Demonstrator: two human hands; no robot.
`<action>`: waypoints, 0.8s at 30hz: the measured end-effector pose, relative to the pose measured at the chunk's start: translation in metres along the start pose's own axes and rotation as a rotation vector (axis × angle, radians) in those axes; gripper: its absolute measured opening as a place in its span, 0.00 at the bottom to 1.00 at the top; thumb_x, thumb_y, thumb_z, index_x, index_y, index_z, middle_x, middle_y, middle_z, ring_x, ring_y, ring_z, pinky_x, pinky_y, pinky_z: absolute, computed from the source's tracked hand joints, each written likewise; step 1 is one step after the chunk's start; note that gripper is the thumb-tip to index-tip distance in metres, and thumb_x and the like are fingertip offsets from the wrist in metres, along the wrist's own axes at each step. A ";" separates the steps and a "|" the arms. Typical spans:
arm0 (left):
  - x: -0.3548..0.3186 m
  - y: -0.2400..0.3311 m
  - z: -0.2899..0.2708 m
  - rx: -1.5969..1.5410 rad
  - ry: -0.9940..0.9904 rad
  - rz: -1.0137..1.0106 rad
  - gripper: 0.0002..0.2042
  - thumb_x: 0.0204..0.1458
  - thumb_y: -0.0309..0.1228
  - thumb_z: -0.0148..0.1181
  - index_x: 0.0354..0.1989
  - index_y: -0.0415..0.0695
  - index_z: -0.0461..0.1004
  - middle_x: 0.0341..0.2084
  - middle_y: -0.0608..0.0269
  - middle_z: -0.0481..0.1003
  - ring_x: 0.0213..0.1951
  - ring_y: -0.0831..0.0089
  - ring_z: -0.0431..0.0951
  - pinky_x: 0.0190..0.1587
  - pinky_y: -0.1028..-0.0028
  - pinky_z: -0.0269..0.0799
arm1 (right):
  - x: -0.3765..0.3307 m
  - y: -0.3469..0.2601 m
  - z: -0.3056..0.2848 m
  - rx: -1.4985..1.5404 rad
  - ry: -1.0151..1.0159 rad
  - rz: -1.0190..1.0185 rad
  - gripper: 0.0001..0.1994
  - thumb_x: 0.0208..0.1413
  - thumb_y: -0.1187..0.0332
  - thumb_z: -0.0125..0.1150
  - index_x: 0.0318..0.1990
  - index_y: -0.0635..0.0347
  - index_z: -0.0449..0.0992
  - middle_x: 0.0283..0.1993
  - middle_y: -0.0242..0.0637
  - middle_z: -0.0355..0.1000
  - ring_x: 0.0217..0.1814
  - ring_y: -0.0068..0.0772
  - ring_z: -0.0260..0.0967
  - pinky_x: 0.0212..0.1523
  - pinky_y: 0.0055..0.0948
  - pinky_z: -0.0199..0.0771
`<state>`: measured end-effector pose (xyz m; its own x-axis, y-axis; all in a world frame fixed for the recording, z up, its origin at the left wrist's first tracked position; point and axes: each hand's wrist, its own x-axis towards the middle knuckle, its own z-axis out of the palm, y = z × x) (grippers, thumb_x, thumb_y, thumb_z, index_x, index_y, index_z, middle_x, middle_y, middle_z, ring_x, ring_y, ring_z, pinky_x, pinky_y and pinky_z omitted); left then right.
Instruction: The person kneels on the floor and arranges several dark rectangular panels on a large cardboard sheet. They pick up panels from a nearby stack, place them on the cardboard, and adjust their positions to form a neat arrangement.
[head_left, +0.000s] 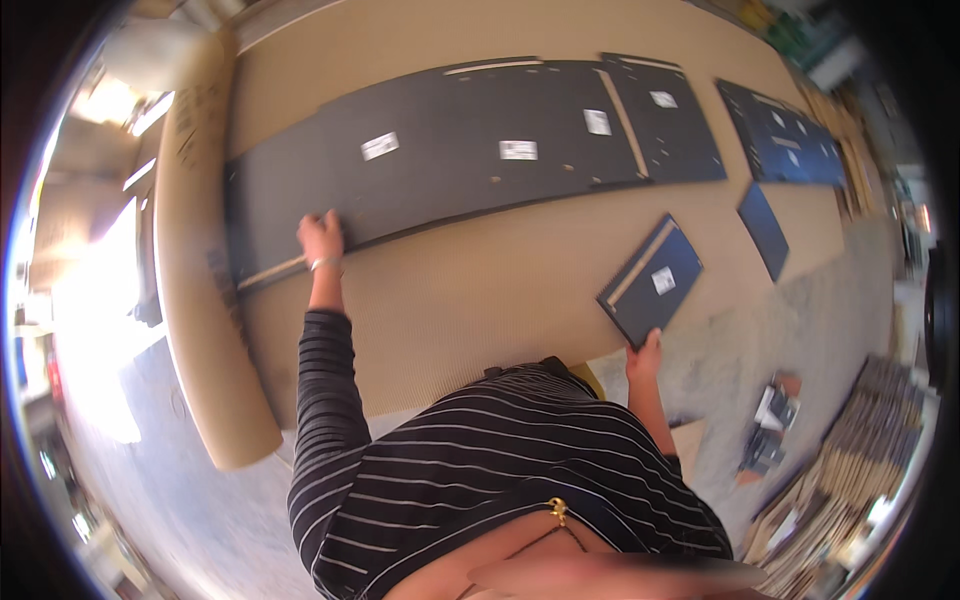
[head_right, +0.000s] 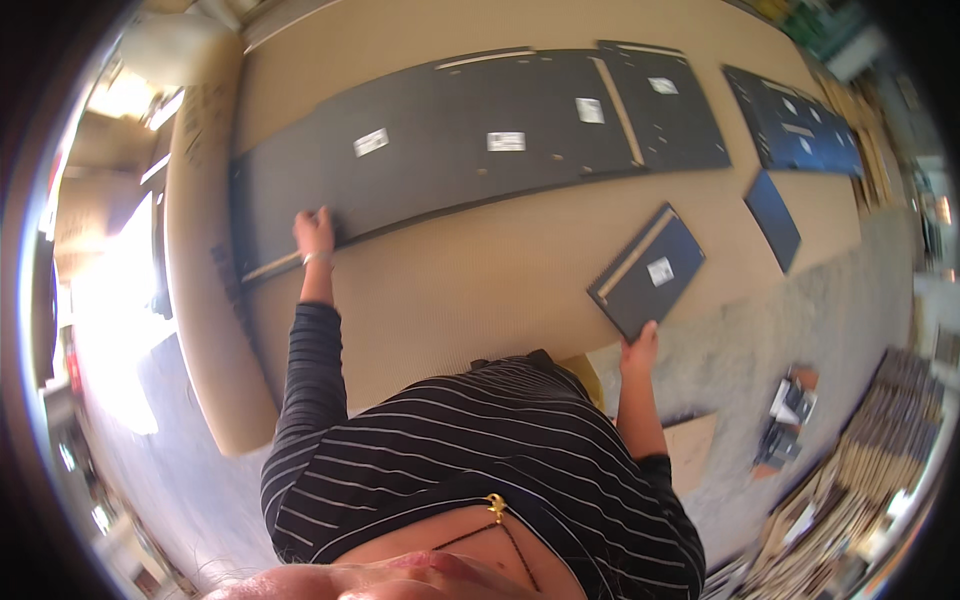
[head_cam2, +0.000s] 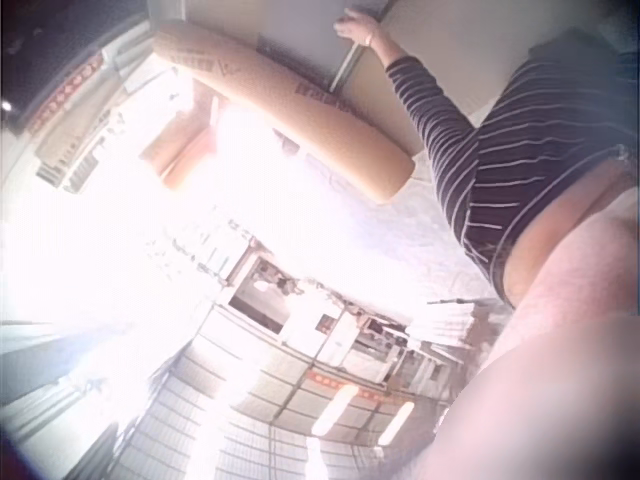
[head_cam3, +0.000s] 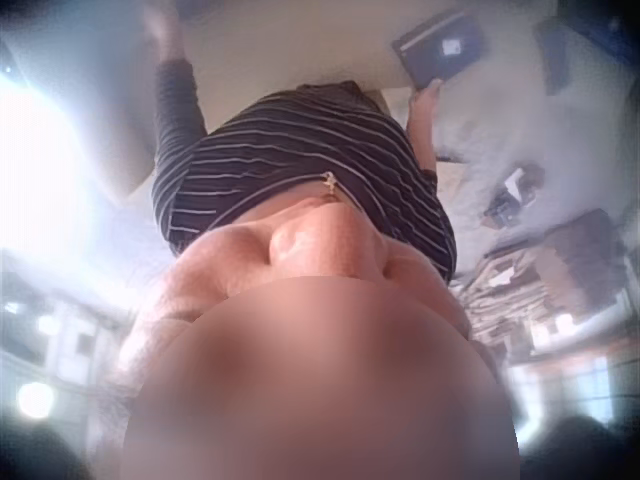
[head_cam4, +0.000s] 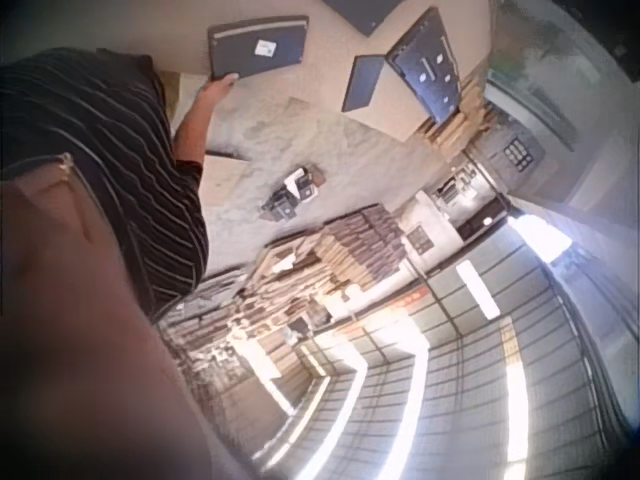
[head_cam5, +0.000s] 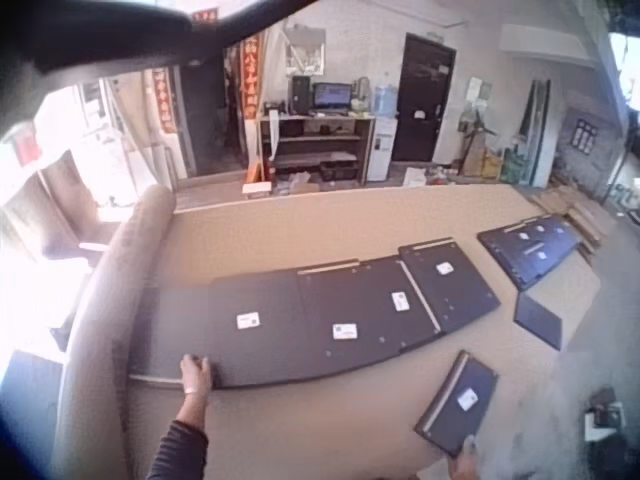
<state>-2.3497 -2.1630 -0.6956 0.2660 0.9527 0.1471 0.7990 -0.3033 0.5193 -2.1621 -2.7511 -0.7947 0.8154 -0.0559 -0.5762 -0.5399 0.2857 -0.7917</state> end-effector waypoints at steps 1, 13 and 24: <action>-0.017 -0.002 0.001 0.053 0.161 0.082 0.22 0.47 0.41 0.54 0.43 0.33 0.65 0.40 0.42 0.67 0.46 0.49 0.65 0.49 0.60 0.62 | 0.003 -0.001 0.001 -0.028 0.020 0.062 0.23 0.57 0.51 0.45 0.50 0.60 0.62 0.47 0.37 0.64 0.44 0.32 0.65 0.39 0.31 0.70; -0.301 0.148 0.084 -0.408 -0.290 0.708 0.16 0.42 0.18 0.50 0.43 0.38 0.63 0.45 0.49 0.57 0.27 0.69 0.66 0.32 0.73 0.67 | 0.015 0.006 -0.070 -0.616 -0.267 0.006 0.25 0.54 0.47 0.45 0.34 0.66 0.68 0.21 0.42 0.71 0.24 0.32 0.72 0.25 0.29 0.72; -0.577 0.319 0.197 -0.527 -0.819 1.094 0.16 0.43 0.17 0.51 0.44 0.39 0.63 0.46 0.53 0.56 0.31 0.71 0.68 0.29 0.78 0.68 | -0.020 0.019 -0.453 -0.516 0.232 0.148 0.21 0.54 0.51 0.47 0.37 0.65 0.71 0.26 0.39 0.73 0.25 0.31 0.70 0.28 0.30 0.71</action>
<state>-2.1423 -2.8136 -0.7809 0.9664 -0.0748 0.2458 -0.2357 -0.6384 0.7327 -2.2834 -3.1781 -0.8906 0.6877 -0.2758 -0.6715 -0.7240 -0.1937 -0.6620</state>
